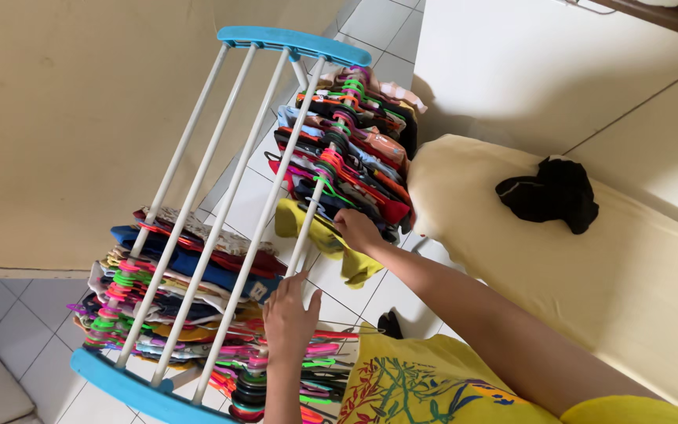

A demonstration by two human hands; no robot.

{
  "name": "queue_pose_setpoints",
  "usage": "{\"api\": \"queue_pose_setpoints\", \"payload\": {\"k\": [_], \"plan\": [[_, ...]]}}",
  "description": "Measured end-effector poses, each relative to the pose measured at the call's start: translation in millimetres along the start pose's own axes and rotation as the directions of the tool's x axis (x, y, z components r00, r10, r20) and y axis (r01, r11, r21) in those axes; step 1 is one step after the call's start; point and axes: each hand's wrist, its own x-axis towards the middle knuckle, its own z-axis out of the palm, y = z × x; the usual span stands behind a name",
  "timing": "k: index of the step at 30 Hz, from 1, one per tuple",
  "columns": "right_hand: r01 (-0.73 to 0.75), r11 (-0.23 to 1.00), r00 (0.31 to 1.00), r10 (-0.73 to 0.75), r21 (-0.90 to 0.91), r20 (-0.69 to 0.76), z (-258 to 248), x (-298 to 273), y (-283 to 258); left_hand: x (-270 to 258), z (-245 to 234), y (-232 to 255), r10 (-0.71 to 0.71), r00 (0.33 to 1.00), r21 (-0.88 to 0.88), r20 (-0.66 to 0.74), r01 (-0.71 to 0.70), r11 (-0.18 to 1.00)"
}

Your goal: The person irons a black garment and a pair of grey sweatpants on an ironing board. They spray the garments with a spray bottle, smooth the fabric by hand, and use an iron to press the items. The person retrieves the garments from a nearby clothes rack and places the ironed items aside.

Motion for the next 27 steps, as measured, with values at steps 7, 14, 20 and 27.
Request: {"api": "queue_pose_setpoints", "payload": {"k": [7, 14, 20, 27], "plan": [[0.245, 0.948, 0.970, -0.242, 0.202, -0.038, -19, -12, 43, 13, 23, 14, 0.082, 0.995, 0.016, 0.065, -0.083, 0.996], [0.085, 0.894, 0.962, 0.040, 0.439, -0.269, -111, -93, 148, 33, 58, 67, 0.278, 0.953, 0.015, 0.121, -0.281, 0.959], [-0.051, 0.882, 0.843, 0.290, 0.469, -0.453, -193, -141, 213, 38, 84, 101, 0.202, 0.969, 0.041, 0.146, -0.210, 0.977], [0.020, 1.000, 0.976, -0.017, 0.015, -0.216, -199, -173, 203, -15, 162, 107, -0.053, 0.971, 0.098, 0.232, 0.031, 0.995]]}}
